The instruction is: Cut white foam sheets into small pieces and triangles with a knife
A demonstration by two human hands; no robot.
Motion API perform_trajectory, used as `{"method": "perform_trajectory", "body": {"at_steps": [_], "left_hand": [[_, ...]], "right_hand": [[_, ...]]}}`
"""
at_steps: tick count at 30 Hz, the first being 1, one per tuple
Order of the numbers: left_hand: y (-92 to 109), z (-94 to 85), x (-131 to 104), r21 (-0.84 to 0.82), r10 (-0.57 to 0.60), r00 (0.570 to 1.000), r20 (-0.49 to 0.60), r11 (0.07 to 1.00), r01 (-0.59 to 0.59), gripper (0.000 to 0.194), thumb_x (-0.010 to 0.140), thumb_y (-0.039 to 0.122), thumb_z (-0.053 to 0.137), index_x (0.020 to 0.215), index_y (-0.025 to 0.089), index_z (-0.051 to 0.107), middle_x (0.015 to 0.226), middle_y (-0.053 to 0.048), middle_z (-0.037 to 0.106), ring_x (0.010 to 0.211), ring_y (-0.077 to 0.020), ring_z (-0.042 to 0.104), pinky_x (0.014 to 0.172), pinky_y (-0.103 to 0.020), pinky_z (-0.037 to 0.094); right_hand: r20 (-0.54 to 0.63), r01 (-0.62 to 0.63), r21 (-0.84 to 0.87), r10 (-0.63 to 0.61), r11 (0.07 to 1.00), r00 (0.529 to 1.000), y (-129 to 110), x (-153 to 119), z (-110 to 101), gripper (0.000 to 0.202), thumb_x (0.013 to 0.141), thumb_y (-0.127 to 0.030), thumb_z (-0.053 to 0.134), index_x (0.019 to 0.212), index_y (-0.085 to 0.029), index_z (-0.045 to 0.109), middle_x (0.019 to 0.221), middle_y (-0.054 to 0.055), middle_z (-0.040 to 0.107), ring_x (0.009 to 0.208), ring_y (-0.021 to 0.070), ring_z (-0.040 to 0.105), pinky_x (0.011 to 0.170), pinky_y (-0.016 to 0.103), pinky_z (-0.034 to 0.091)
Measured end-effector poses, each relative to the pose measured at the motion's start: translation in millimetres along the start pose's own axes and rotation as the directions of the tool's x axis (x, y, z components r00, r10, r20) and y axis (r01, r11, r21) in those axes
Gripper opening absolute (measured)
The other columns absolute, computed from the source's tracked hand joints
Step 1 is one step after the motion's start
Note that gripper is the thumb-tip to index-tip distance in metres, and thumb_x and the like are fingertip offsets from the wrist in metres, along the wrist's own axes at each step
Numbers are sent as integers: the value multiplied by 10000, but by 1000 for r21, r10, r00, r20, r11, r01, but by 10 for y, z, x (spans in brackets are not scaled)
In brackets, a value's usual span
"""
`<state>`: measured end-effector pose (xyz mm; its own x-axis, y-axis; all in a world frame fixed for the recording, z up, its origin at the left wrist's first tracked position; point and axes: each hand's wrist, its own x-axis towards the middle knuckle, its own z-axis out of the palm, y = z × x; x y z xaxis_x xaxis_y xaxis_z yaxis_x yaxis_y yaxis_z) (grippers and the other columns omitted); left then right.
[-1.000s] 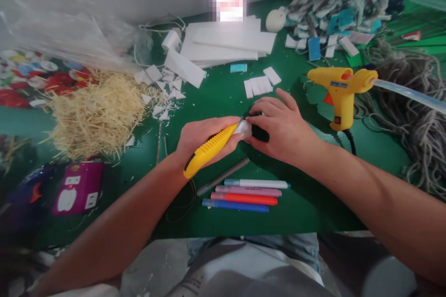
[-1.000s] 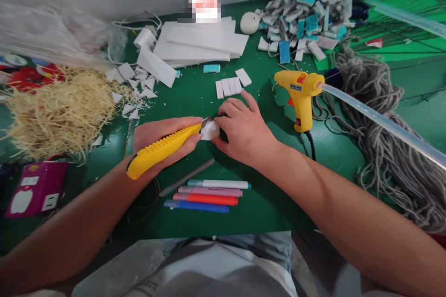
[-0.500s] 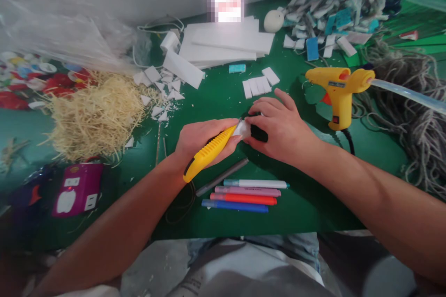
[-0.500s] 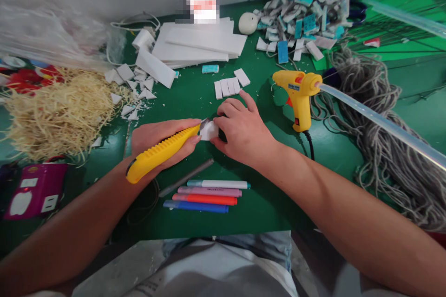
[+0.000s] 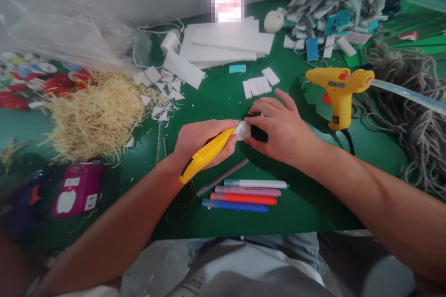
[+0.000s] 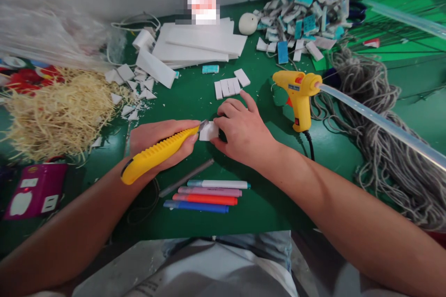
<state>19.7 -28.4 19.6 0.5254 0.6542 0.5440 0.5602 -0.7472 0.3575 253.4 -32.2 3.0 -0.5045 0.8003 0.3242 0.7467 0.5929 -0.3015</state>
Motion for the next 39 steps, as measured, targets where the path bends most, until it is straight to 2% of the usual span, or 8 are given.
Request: {"method": "perform_trajectory", "body": {"at_steps": [9,17,23,30,36,39], "left_hand": [[-6,-20,-27,55,-18,1000,-7,998,18,139,961,297,659,1048,324,764,966,42,857,757,-183,827,726,-256,682],[-31,-17,-1,28,9,1000,9,1000,-10,157,986,308,682,1105,249,765,1036,-15,860,840,-192,840,775,-244,686],[-58,-10,-30,-24,-60,996,68,998,62,186,988,340,688,1154,312,768,1112,8,849,922,-219,841,852,-289,703],[-54,32,-29,2,-45,998,39,999,45,152,989,348,679,1111,336,769,1064,25,853,887,-204,840,797,-282,700],[-54,43,-22,13,31,1000,5,999,-31,154,991,320,691,1106,256,769,1017,-25,859,840,-203,841,753,-263,696],[-62,27,-31,2,-1,1000,20,1000,1,159,985,319,700,1125,289,768,1049,-6,857,858,-207,842,767,-277,703]], "right_hand": [[1,-18,55,18,998,1000,3,-2,-4,139,879,-317,720,970,-243,796,1118,83,756,1189,316,652,1262,661,321],[-13,-25,56,26,998,1000,-4,0,4,142,890,-335,694,945,-252,795,1079,72,745,1163,301,647,1257,638,314],[-5,-23,69,23,997,1000,3,7,4,159,893,-337,687,952,-250,806,1077,83,741,1161,315,627,1254,670,295],[-5,-17,64,17,998,1000,15,-3,13,158,892,-346,707,962,-240,801,1087,84,745,1168,309,638,1264,644,296],[-7,-23,61,23,998,1000,15,-5,6,152,892,-344,696,961,-249,794,1101,78,752,1172,307,644,1266,642,299],[-3,-24,60,24,998,1000,15,-3,5,152,891,-342,693,957,-253,796,1094,75,745,1163,302,642,1264,642,304]]}}
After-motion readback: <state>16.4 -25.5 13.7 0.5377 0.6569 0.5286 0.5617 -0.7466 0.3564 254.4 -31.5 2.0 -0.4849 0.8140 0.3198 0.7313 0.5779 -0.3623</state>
